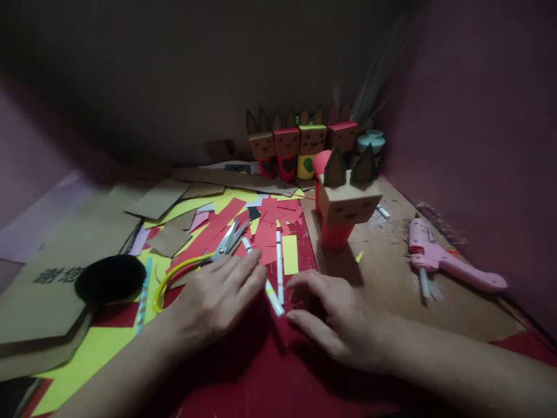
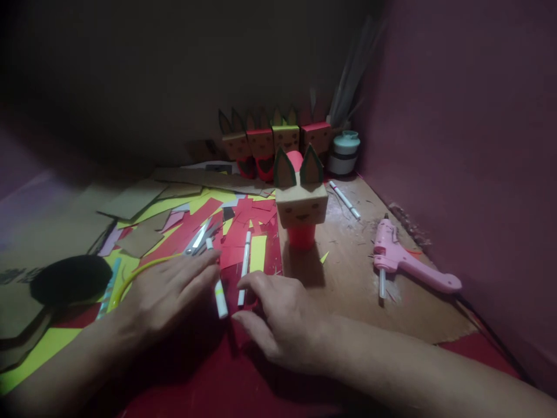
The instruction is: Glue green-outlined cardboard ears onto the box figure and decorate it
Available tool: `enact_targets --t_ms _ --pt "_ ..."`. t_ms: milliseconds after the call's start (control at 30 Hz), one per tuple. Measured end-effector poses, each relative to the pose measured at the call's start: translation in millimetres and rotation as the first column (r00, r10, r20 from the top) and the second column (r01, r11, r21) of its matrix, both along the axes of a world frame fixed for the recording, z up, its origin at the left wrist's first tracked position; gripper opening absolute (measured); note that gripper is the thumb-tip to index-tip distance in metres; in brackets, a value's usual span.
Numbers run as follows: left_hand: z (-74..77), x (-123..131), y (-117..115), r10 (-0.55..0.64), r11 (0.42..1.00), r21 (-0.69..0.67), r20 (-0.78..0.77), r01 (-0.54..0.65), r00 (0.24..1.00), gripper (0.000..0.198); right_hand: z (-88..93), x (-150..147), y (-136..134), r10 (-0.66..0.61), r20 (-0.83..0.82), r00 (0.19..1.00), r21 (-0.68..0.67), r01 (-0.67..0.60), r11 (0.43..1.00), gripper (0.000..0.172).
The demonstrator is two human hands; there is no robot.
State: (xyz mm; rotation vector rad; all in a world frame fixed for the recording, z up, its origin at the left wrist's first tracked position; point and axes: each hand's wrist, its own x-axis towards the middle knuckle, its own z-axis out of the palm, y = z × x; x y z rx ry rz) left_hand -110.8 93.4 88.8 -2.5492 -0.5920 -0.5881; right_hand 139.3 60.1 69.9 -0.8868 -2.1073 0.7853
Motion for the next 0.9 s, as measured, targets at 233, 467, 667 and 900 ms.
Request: enact_targets --t_ms 233,467,667,900 --pt "4.9 30 -18 -0.184 0.932 -0.277 0.194 0.233 0.964 0.021 -3.1 0 3 0.155 -0.111 0.982 0.127 -0.14 0.982 0.047" --pt "-7.9 21 -8 0.009 0.987 -0.159 0.245 0.031 0.969 0.03 18.0 7 -2 -0.001 -0.35 0.937 -0.104 -0.038 0.994 0.024" --pt "1.7 36 -16 -0.008 0.955 -0.28 0.299 0.096 0.954 0.017 21.0 4 -1 -0.157 -0.488 0.858 -0.647 -0.236 0.725 0.015" --pt "5.1 47 -26 0.054 0.846 -0.519 0.317 0.126 0.947 0.02 22.6 -2 -2 -0.203 -0.496 0.844 -0.794 -0.347 0.498 0.033"
